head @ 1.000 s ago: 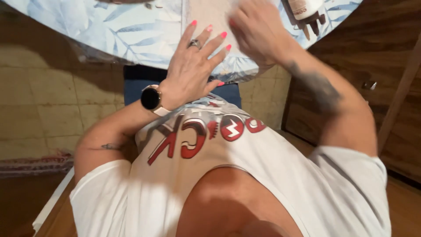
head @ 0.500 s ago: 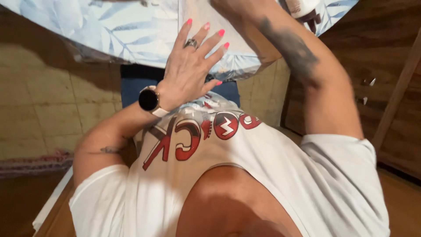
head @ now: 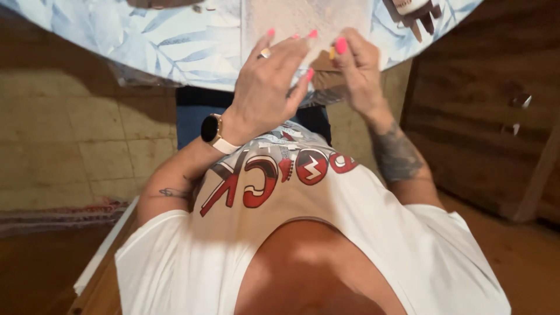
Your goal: Gluing small flower-shaped cutouts onto a cylindrical container to decorate it.
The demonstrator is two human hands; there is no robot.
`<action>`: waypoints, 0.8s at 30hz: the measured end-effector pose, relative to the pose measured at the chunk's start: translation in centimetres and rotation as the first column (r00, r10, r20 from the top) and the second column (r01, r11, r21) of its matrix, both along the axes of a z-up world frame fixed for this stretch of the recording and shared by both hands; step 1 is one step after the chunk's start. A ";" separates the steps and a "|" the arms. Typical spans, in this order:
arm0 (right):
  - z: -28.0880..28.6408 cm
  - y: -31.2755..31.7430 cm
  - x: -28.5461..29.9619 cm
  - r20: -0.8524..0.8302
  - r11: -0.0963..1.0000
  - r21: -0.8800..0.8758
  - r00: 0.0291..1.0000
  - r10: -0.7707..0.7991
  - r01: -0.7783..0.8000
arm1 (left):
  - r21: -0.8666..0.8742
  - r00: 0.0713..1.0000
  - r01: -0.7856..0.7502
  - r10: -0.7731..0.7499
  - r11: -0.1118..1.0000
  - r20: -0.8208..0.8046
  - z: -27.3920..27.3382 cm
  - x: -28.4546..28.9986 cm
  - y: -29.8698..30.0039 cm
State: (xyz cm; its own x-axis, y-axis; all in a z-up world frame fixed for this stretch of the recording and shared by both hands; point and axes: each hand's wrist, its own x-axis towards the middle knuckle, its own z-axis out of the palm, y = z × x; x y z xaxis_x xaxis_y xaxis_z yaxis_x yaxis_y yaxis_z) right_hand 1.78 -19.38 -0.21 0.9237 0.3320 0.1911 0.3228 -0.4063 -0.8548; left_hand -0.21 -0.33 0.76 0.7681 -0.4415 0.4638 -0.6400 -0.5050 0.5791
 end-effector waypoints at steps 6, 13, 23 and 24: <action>2.5 3.3 -0.8 -0.181 0.960 0.276 0.984 0.005 0.045 | -0.252 0.992 -0.045 0.013 0.967 -0.127 0.4 -0.1 -0.5; 3.2 3.3 -0.8 -0.097 0.976 0.218 0.995 -0.006 0.027 | -0.354 0.995 -0.060 0.030 0.933 -0.090 0.6 -0.1 -1.2; 3.3 3.2 -1.2 -0.103 0.993 0.098 0.993 -0.060 0.070 | -0.294 0.990 -0.111 0.132 0.949 0.053 0.6 0.0 -1.4; 3.1 3.1 -1.2 -0.103 0.993 0.098 0.993 -0.059 0.069 | -0.294 0.990 -0.112 0.134 0.949 0.053 0.7 0.1 -1.5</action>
